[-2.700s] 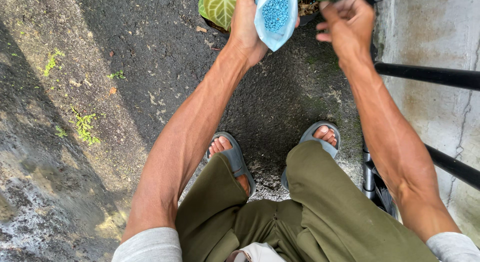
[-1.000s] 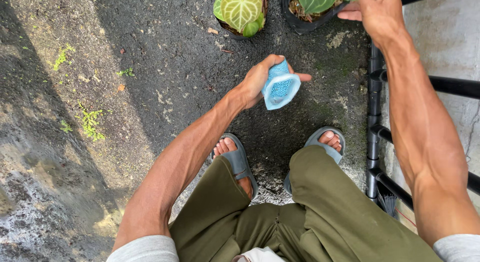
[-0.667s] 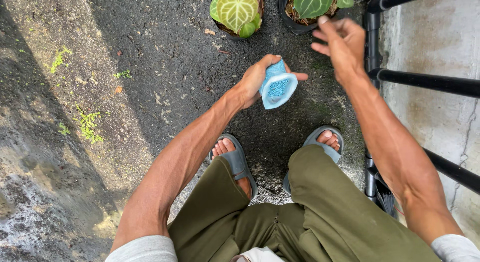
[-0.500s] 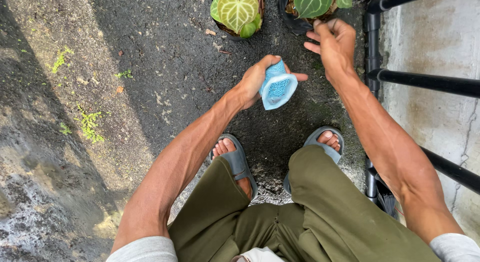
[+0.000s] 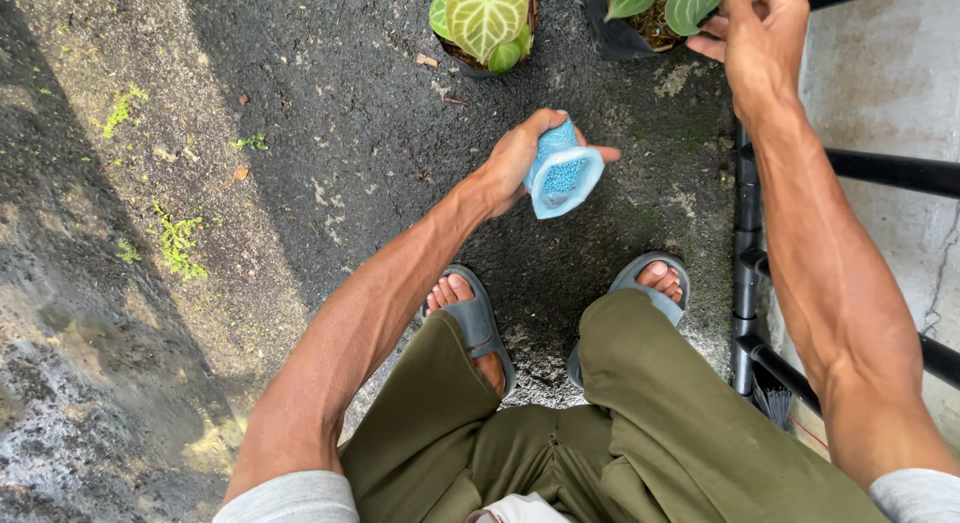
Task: The person scoops blue granular fertilizer from a small blue container and sprinkles it by hand into the soil of two potted plants. The person repeats this process for each pot, ensuring the granules are distributed around the base of the plants.
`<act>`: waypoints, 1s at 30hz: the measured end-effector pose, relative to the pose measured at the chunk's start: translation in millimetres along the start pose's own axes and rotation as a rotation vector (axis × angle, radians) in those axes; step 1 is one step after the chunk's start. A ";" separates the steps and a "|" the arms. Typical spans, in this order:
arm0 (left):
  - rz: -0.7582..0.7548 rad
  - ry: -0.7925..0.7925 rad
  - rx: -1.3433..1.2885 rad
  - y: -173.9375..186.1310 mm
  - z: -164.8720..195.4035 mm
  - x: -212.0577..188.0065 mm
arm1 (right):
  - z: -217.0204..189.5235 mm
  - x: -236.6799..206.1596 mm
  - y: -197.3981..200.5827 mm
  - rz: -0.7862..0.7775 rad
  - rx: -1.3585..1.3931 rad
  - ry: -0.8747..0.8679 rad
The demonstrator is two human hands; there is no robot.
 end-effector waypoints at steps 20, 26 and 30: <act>0.032 -0.004 0.016 6.2 1.8 -6.5 | 11.8 -13.3 -6.3 -0.043 0.006 -0.120; 0.034 0.008 0.010 7.1 0.8 -7.8 | 10.0 -14.2 -6.9 -0.048 0.036 -0.102; 0.027 0.013 0.003 6.4 -0.6 -7.4 | 7.0 -13.2 -9.1 -0.082 0.062 -0.071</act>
Point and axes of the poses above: each hand's wrist, its own x-axis towards the middle knuckle, its own y-axis out of the back of the hand, z = x × y, the point moved 8 cm from there along x, towards the middle knuckle, and after that the axes turned 12 degrees about z, right-handed, at the moved point
